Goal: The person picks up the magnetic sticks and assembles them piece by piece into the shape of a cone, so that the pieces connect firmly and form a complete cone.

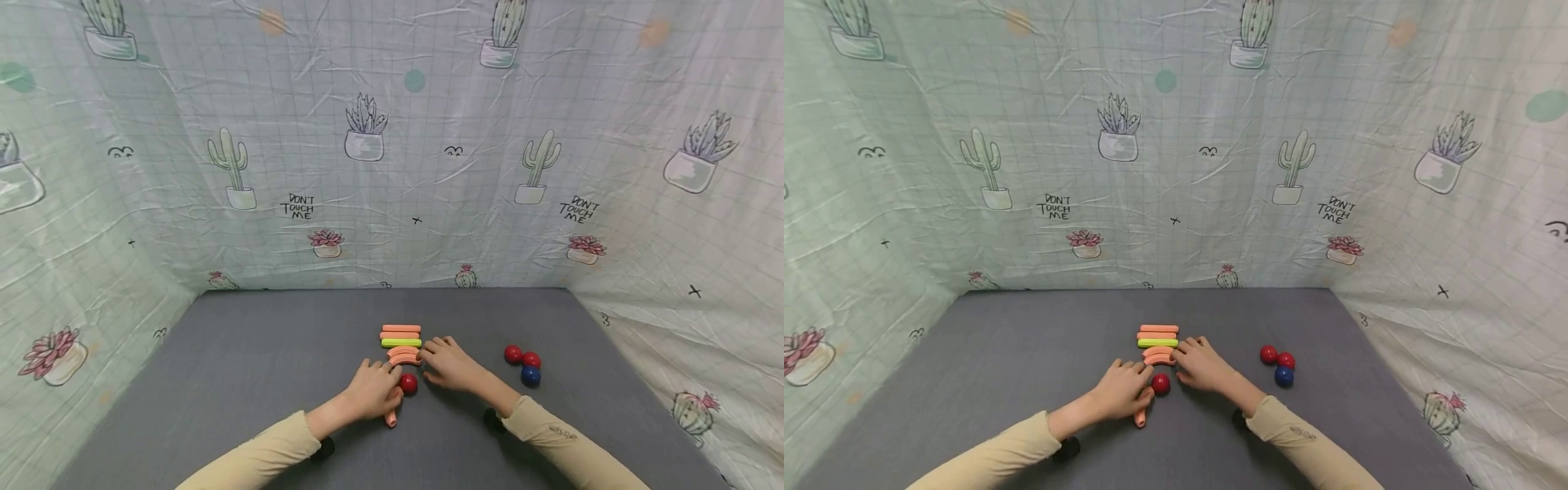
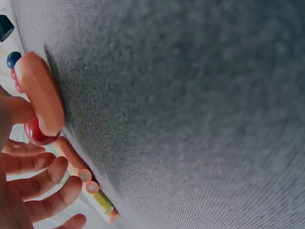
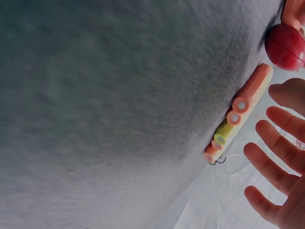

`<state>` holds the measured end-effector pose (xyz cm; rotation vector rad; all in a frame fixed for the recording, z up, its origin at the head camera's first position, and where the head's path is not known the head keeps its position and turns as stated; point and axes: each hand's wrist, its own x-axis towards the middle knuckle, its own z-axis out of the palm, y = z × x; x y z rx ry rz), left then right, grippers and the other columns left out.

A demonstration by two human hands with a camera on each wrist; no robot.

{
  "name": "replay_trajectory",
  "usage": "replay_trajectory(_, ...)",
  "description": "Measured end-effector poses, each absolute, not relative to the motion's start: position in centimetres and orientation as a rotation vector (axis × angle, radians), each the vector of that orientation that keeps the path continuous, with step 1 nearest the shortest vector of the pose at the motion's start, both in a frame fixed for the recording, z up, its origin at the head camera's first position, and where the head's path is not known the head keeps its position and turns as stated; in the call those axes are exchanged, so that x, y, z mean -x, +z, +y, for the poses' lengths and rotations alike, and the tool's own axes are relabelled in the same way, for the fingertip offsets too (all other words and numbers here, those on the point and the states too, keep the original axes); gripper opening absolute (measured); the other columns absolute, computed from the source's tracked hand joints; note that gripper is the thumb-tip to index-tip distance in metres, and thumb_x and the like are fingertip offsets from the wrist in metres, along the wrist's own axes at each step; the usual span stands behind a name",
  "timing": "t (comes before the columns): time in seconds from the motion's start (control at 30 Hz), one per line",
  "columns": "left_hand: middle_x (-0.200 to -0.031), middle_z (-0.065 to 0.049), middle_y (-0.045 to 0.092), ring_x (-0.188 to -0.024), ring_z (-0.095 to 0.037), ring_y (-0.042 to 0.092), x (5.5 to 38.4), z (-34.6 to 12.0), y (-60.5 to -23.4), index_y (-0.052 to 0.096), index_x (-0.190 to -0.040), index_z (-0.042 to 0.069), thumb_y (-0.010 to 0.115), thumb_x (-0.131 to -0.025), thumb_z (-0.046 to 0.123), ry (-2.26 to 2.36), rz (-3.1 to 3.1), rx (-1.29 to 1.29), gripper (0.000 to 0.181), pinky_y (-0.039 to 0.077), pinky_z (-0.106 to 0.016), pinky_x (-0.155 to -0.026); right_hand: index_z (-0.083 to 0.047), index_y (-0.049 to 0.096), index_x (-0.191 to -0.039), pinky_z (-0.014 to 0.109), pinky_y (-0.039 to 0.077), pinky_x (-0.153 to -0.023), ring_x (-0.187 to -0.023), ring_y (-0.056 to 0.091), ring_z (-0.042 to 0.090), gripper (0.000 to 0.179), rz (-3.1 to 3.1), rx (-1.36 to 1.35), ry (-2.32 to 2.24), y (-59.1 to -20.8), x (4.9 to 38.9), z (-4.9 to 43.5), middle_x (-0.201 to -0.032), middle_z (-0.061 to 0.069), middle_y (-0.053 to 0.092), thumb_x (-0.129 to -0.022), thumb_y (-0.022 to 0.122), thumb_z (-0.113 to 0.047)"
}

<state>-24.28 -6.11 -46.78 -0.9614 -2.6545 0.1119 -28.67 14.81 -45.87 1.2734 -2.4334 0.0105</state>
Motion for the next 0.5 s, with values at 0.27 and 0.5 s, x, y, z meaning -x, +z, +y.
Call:
replay_trajectory(0.27,-0.083,0.003,0.057,-0.071,-0.014,0.052,24.3,-5.5,-46.6,0.058,-0.095,0.02,0.057,-0.083,0.041,0.077,-2.579,1.017,0.024,0.034,-0.029,-0.058,-0.017,0.061,-0.088,0.034,0.037,-0.071,-0.074,0.048,0.014,0.013,-2.398,-1.231,0.007,-46.0,29.9,14.1,-0.08,-0.004,0.052,-0.077,0.068,-0.023)
replay_trajectory(0.5,-0.078,0.005,0.053,-0.069,-0.011,0.048,24.3,-5.3,-46.7,0.057,-0.09,0.022,0.058,-0.083,0.04,0.091,-2.594,1.032,0.019,0.028,-0.025,-0.056,-0.017,0.062,-0.083,0.034,0.038,-0.071,-0.071,0.048,0.013,0.006,-2.381,-1.222,0.012,-46.3,30.5,13.5,-0.075,-0.004,0.055,-0.08,0.065,-0.022)
